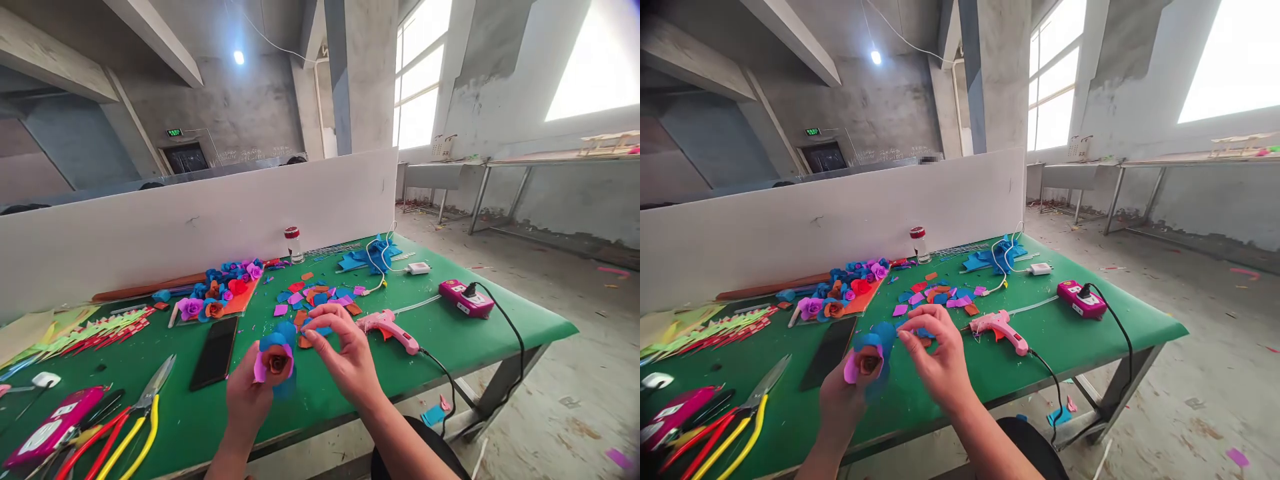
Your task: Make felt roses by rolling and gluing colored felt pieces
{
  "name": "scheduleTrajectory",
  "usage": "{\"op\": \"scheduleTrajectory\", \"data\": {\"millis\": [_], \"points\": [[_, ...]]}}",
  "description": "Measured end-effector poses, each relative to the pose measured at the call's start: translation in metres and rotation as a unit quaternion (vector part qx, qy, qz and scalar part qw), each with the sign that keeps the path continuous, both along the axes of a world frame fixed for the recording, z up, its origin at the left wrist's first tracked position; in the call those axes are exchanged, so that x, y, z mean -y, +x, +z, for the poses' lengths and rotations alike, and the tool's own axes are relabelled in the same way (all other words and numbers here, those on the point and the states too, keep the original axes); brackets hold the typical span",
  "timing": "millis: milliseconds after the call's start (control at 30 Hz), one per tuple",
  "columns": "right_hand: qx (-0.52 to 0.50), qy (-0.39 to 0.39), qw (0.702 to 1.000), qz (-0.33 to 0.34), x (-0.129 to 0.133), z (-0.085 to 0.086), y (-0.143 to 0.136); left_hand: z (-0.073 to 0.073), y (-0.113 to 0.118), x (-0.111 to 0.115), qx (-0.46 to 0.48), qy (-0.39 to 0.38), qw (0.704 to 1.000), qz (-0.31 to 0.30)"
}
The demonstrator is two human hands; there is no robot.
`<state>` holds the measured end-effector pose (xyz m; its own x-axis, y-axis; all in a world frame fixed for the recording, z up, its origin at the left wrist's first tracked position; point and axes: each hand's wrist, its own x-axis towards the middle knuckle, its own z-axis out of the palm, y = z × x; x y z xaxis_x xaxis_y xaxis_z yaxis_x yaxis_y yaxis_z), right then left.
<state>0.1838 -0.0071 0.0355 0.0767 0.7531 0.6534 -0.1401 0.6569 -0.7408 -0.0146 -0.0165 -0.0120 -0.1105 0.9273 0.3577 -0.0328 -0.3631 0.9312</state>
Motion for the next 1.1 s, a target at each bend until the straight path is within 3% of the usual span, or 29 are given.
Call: {"op": "scheduleTrajectory", "data": {"millis": [67, 133, 200, 300, 433, 700, 833, 900, 967, 1100], "points": [[0.041, 0.006, 0.999, 0.009, 0.004, 0.003, -0.001, 0.002, -0.001, 0.001, -0.104, 0.090, 0.988, 0.068], [0.066, -0.004, 0.997, 0.029, 0.005, 0.004, -0.003, 0.007, 0.000, 0.001, -0.240, 0.214, 0.939, 0.123], [0.078, -0.019, 0.996, 0.050, 0.004, 0.003, -0.004, 0.012, 0.002, 0.001, -0.327, 0.310, 0.883, 0.133], [0.083, -0.038, 0.992, 0.086, 0.003, 0.003, -0.002, 0.017, 0.003, 0.000, -0.387, 0.369, 0.835, 0.132], [0.076, -0.062, 0.988, 0.123, 0.001, 0.004, 0.001, 0.018, 0.007, -0.001, -0.410, 0.385, 0.815, 0.143], [0.085, -0.069, 0.990, 0.088, -0.001, 0.001, 0.004, 0.010, 0.008, -0.003, -0.399, 0.361, 0.826, 0.168], [0.021, -0.106, 0.993, 0.054, -0.009, -0.008, 0.003, 0.010, 0.008, -0.004, -0.389, 0.328, 0.831, 0.227], [-0.029, -0.154, 0.987, 0.047, -0.015, -0.019, -0.001, 0.010, 0.011, -0.004, -0.352, 0.279, 0.853, 0.265], [-0.065, -0.189, 0.979, 0.040, -0.022, -0.031, -0.008, 0.010, 0.016, -0.005, -0.284, 0.202, 0.896, 0.276], [-0.085, -0.224, 0.967, 0.090, -0.025, -0.047, -0.024, 0.012, 0.031, -0.007, -0.112, 0.038, 0.969, 0.217]]}}
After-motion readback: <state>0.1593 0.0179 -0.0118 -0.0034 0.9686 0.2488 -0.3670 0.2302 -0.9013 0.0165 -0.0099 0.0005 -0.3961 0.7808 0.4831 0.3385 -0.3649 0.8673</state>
